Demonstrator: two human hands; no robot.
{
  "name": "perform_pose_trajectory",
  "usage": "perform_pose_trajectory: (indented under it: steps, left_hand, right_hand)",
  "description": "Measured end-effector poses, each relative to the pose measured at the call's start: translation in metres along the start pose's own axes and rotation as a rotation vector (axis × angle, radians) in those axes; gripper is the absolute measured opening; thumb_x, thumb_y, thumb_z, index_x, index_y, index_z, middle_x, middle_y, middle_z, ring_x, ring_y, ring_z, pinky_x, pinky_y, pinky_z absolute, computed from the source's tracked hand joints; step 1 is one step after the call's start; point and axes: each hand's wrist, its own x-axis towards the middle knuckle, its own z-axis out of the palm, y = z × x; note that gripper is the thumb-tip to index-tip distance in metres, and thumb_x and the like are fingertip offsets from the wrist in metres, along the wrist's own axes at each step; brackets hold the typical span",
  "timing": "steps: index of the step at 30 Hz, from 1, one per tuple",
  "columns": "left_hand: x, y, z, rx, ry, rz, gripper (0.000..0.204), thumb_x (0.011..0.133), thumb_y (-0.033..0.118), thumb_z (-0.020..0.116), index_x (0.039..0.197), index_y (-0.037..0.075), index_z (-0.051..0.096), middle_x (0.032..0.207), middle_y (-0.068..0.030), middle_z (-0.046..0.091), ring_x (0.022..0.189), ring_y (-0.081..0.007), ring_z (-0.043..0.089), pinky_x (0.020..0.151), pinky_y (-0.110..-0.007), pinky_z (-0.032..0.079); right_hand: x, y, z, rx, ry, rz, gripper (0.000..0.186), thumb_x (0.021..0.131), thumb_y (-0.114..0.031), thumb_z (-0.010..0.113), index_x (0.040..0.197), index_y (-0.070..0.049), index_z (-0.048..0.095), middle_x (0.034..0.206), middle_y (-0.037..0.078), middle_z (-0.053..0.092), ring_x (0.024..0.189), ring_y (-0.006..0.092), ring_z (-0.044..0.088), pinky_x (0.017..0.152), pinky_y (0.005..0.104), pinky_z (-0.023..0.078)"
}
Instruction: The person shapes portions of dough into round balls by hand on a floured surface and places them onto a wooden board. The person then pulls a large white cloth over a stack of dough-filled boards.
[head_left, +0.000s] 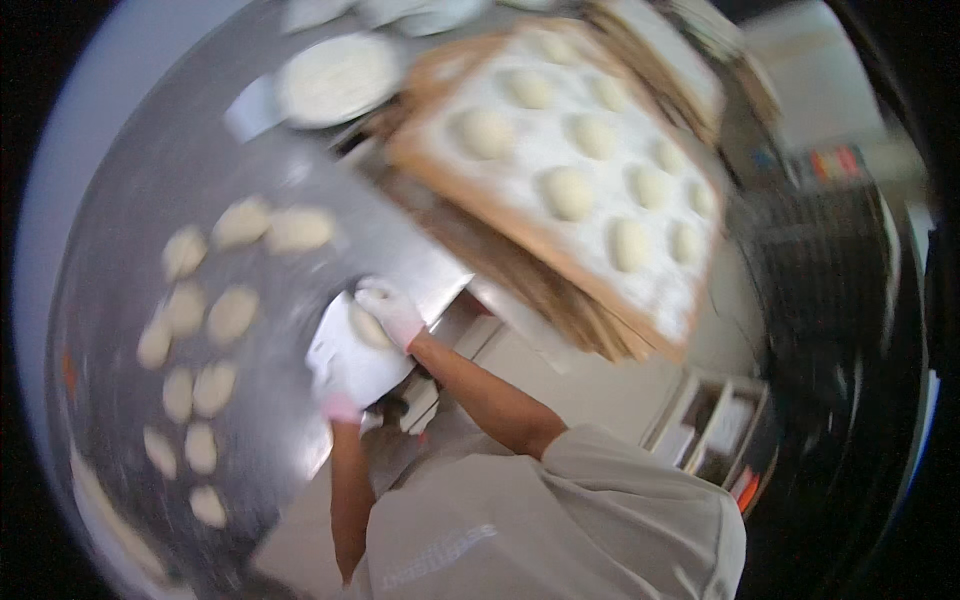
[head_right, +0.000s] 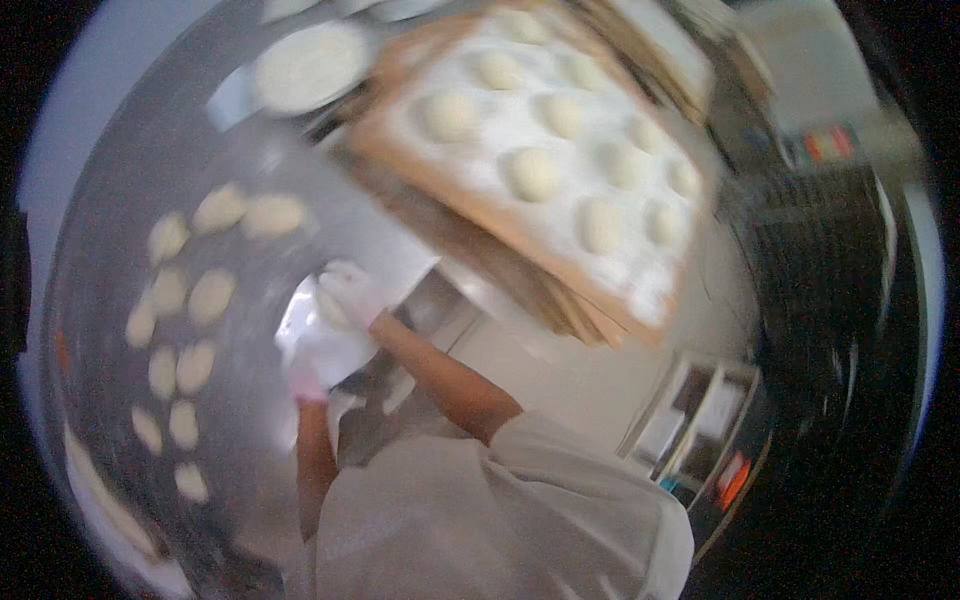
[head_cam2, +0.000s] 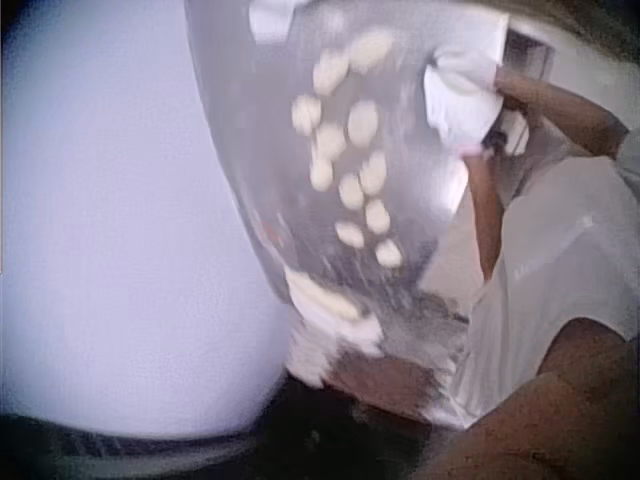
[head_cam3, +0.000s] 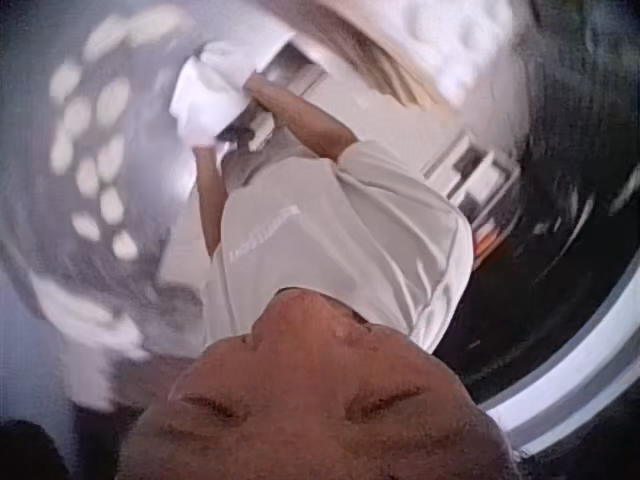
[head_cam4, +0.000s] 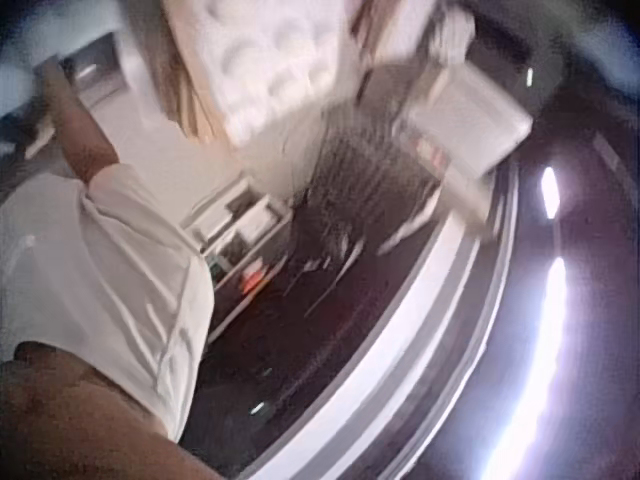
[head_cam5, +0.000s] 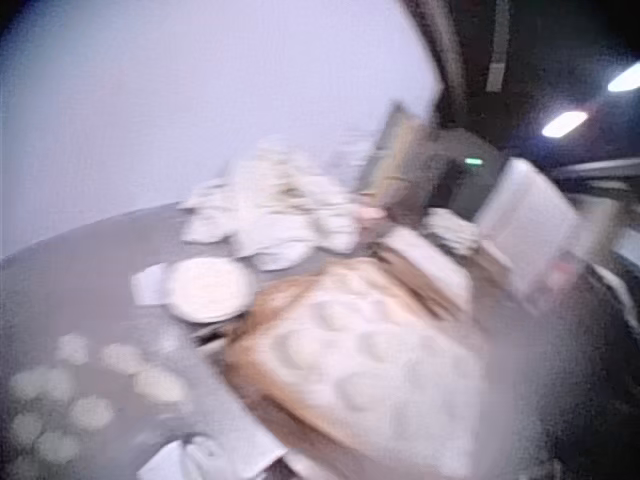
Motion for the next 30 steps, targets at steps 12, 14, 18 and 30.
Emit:
perform_pose_trajectory:
  steps: [12,14,18,30]
  left_hand:
    - [0.022,0.021,-0.090,-0.615,-0.025,-0.501,0.046,0.097,0.025,0.052,0.135,0.001,0.046,0.128,-0.0123,0.054,0.111,-0.0253,0.055,0.094,-0.039,0.047]
    - [0.027,-0.001,-0.092,-0.633,-0.066,-0.511,0.046,0.097,0.025,0.051,0.136,0.001,0.045,0.129,-0.0122,0.054,0.112,-0.0259,0.056,0.094,-0.039,0.047]
    - [0.034,-0.021,-0.100,-0.680,-0.191,-0.496,0.046,0.098,0.026,0.049,0.136,0.002,0.045,0.130,-0.0122,0.054,0.112,-0.0270,0.057,0.094,-0.041,0.048]
    - [0.037,0.017,-0.093,-0.547,-0.067,-0.637,0.047,0.099,0.028,0.048,0.137,0.001,0.045,0.132,-0.0127,0.053,0.115,-0.0262,0.054,0.098,-0.040,0.045]
  right_hand:
    - [-0.119,-0.076,-0.417,0.679,0.683,-0.259,0.035,0.094,-0.026,0.052,0.119,-0.002,0.057,0.110,0.013,0.063,0.101,0.0213,0.061,0.088,0.0337,0.050]
    - [-0.122,-0.065,-0.467,0.201,0.896,-0.232,0.036,0.093,-0.024,0.054,0.120,0.000,0.056,0.111,0.013,0.064,0.101,0.0212,0.061,0.089,0.0335,0.050]
    - [-0.113,-0.052,-0.516,-0.211,0.998,-0.100,0.040,0.089,-0.018,0.061,0.123,0.002,0.055,0.109,0.011,0.065,0.099,0.0189,0.061,0.089,0.0317,0.048]
    - [-0.006,-0.069,-0.579,-1.365,0.969,-0.085,0.041,0.080,-0.033,0.059,0.118,-0.016,0.060,0.129,0.017,0.054,0.129,0.0344,0.040,0.106,0.0428,0.037]
